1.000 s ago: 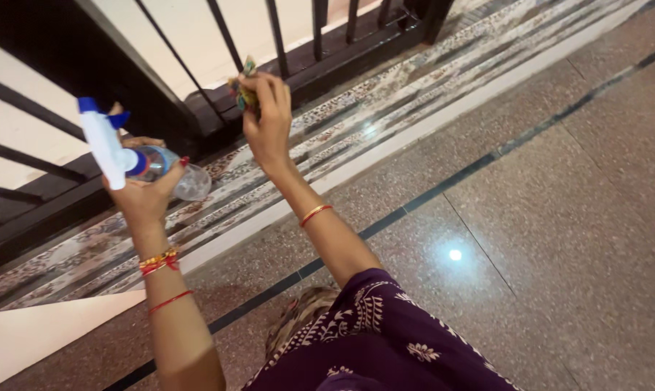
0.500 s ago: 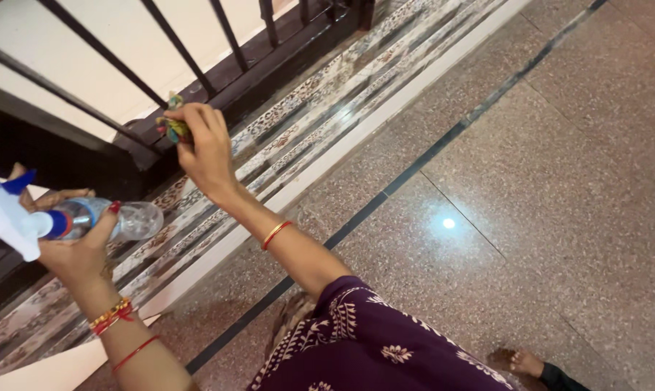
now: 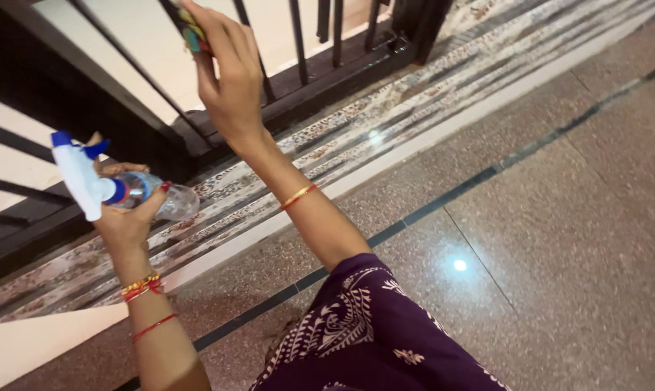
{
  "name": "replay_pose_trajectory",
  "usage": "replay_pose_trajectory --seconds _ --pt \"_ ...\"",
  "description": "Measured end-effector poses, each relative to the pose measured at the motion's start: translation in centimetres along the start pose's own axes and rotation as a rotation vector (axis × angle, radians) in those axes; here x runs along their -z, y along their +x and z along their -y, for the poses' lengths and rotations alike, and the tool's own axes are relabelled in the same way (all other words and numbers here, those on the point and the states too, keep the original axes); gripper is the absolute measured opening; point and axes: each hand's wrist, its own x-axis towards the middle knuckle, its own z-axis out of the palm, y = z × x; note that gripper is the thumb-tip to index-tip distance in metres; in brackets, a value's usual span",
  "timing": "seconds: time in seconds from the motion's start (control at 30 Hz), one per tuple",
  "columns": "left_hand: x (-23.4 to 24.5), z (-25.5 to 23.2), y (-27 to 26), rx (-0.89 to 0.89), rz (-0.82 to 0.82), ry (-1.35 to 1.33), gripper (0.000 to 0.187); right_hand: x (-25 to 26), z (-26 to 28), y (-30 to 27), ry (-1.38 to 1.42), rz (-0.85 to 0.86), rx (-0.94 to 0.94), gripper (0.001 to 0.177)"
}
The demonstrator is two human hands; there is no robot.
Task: The person cleans the metal bars of a gate by spraying them with a liquid and wiping them with a cloth.
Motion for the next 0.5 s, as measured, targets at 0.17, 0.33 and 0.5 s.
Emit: replay_pose_trajectory --seconds 0.17,0.33,0.5 --pt "-0.2 -0.3 0.5 -0.058 0.001 0.056 0.056 1.0 -1.8 -4.1 -0.102 0.076 -0.026 0.047" --pt "-0.8 -0.8 0.7 -0.065 -0.034 0.037 0.056 3.6 -5.0 -9.3 -0.143 0.240 -0.080 0.046" --pt "-0.9 -0.9 0.9 -0.105 -0.041 0.107 0.054 3.9 -5.7 -7.3 -0.100 0.344 -0.224 0.040"
